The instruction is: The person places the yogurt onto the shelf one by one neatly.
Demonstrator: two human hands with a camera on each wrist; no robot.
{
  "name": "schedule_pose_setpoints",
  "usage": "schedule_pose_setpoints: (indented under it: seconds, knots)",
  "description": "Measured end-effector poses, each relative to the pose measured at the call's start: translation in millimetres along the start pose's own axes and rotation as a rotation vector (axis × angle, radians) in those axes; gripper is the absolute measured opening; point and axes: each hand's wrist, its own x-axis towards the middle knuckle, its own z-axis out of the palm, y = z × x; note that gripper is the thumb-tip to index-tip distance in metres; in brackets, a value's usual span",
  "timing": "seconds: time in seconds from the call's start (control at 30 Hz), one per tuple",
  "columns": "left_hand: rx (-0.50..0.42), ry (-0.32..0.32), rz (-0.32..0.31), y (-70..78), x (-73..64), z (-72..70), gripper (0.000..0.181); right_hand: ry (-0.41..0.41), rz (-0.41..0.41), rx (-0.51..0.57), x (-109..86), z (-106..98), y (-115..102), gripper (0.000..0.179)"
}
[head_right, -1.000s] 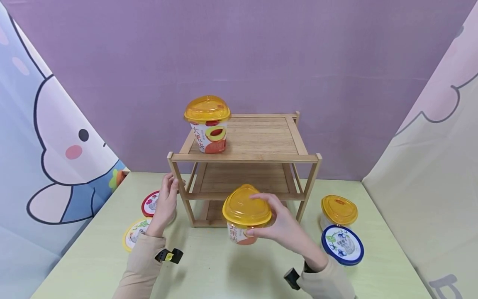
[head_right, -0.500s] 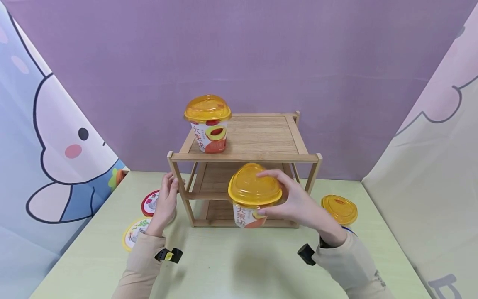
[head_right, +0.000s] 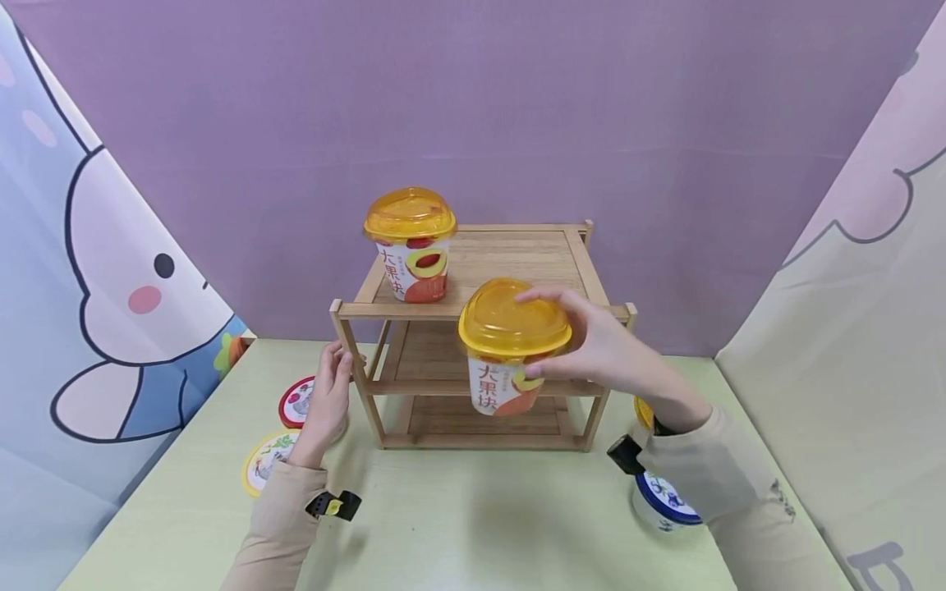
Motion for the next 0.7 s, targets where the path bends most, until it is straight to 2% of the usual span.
schedule_pose_setpoints:
  seconds: [0.2,0.27,0.5,0.7]
  knots:
    - [0.002,0.001,0.0,0.3,0.3,0.0,0.029,0.02,-0.03,-0.044,9.7,-18,-12,0.06]
    - [0.0,0.002,-0.001,-0.5,0.8,-0.1,0.029,0.016,-0.018,-0.049,12.9,-24,-16,0.06]
    - [-0.01,-0.003,0.014,-36.1,9.9,-0.6,0.032,0.023,0.034,-0.066,25.9,-45,-26,0.055]
    - [-0.023,-0.002,0.03,-38.4,10.3,-0.1,0.032,0.085,0.086,-0.123,38.9,-62,-27,0.053]
